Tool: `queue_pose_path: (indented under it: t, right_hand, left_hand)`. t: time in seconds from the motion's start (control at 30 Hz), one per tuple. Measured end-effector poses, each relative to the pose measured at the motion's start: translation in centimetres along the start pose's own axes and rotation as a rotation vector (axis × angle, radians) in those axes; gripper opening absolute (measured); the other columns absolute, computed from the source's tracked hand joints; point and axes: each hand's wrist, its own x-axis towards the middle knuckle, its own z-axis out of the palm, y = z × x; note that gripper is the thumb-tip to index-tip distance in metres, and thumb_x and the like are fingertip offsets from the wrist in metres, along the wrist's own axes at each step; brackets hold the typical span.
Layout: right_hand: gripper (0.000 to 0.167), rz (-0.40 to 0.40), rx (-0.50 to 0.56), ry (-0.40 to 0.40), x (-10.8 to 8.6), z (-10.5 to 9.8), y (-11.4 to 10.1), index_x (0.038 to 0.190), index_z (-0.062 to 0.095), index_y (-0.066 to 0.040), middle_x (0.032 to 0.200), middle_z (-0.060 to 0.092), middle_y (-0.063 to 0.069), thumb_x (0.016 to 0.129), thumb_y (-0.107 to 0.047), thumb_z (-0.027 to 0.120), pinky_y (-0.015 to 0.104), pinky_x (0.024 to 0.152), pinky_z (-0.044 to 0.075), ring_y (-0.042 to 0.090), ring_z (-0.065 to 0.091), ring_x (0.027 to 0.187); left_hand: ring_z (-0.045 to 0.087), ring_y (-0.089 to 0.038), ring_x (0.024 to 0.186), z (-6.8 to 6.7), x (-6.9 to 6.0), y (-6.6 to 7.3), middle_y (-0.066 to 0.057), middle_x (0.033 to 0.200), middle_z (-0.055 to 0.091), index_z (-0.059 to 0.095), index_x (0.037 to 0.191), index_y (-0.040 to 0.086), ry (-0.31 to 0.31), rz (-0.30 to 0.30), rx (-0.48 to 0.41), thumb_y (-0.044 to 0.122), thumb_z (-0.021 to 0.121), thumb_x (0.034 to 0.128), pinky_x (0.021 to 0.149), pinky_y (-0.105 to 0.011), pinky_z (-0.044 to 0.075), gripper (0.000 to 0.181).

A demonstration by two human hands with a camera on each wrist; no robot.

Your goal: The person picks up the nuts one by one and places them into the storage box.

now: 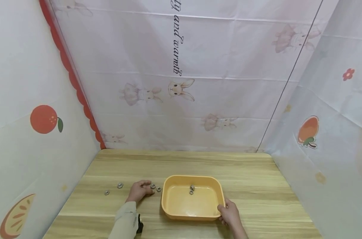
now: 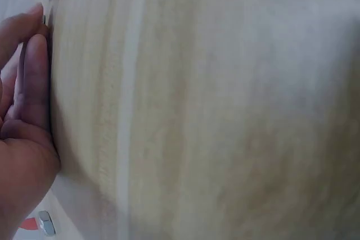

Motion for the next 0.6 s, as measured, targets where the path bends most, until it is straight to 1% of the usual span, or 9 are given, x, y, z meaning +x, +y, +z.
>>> queue_pose_path:
  t: [0.1,0.2,0.3,0.4,0.47,0.53,0.6]
  right_hand:
    - [0.004,0.002,-0.004,0.003,0.0,0.0,0.2,0.077,0.050,-0.001,0.048,0.049,0.005,0.078,-0.005,0.051,0.020,0.033,0.034,0.012,0.044,0.035]
    - [0.003,-0.006,-0.008,0.009,0.2,0.1,0.4,0.076,0.050,-0.002,0.047,0.049,0.004,0.078,-0.005,0.051,0.021,0.032,0.034,0.012,0.045,0.035]
    - [0.003,-0.012,-0.008,0.016,0.3,0.1,0.6,0.075,0.049,-0.003,0.047,0.049,0.004,0.077,-0.005,0.051,0.020,0.032,0.034,0.012,0.044,0.035]
    - [0.003,-0.014,-0.004,0.017,0.2,0.2,0.6,0.075,0.049,-0.003,0.047,0.049,0.004,0.077,-0.004,0.051,0.020,0.032,0.034,0.012,0.044,0.035]
    - [0.003,-0.013,-0.001,0.016,0.2,0.2,0.7,0.075,0.049,-0.003,0.047,0.049,0.004,0.077,-0.004,0.052,0.020,0.032,0.034,0.012,0.044,0.035]
    - [0.004,-0.011,0.002,0.012,0.2,0.3,0.8,0.075,0.049,-0.003,0.047,0.049,0.004,0.077,-0.004,0.052,0.020,0.033,0.034,0.012,0.044,0.036]
    - [0.004,-0.011,0.002,0.011,0.3,0.3,1.0,0.075,0.049,-0.003,0.048,0.049,0.004,0.078,-0.004,0.052,0.020,0.033,0.034,0.012,0.044,0.036]
  left_hand:
    - [0.062,-0.018,0.059,0.1,0.1,-0.2,-0.012,0.075,0.067,0.060,0.113,-0.009,-0.033,-0.017,-0.049,0.001,0.079,0.0684,0.052,-0.027,0.053,0.050]
    - [0.058,-0.016,0.049,0.5,0.0,0.0,-0.012,0.067,0.065,0.058,0.115,-0.009,-0.046,-0.010,-0.057,-0.001,0.077,0.0711,0.044,-0.023,0.048,0.049]
    - [0.056,-0.014,0.047,0.7,0.0,0.1,-0.012,0.066,0.064,0.056,0.119,-0.010,-0.048,-0.001,-0.063,-0.002,0.075,0.0730,0.043,-0.022,0.046,0.050]
    - [0.055,-0.013,0.047,0.8,0.2,-0.4,-0.013,0.067,0.065,0.053,0.123,-0.010,-0.057,0.009,-0.077,-0.001,0.075,0.0736,0.042,-0.021,0.046,0.055]
    - [0.054,-0.011,0.046,0.9,0.4,-0.8,-0.012,0.068,0.065,0.052,0.124,-0.010,-0.056,0.017,-0.068,0.001,0.076,0.0735,0.041,-0.020,0.045,0.057]
    - [0.052,-0.010,0.044,1.0,0.5,-1.2,-0.011,0.066,0.065,0.054,0.123,-0.009,-0.047,0.026,-0.046,0.003,0.076,0.0737,0.040,-0.020,0.044,0.055]
    - [0.052,-0.010,0.043,1.2,0.6,-1.5,-0.010,0.065,0.065,0.058,0.118,-0.008,-0.035,0.038,-0.022,0.005,0.076,0.0742,0.040,-0.020,0.044,0.049]
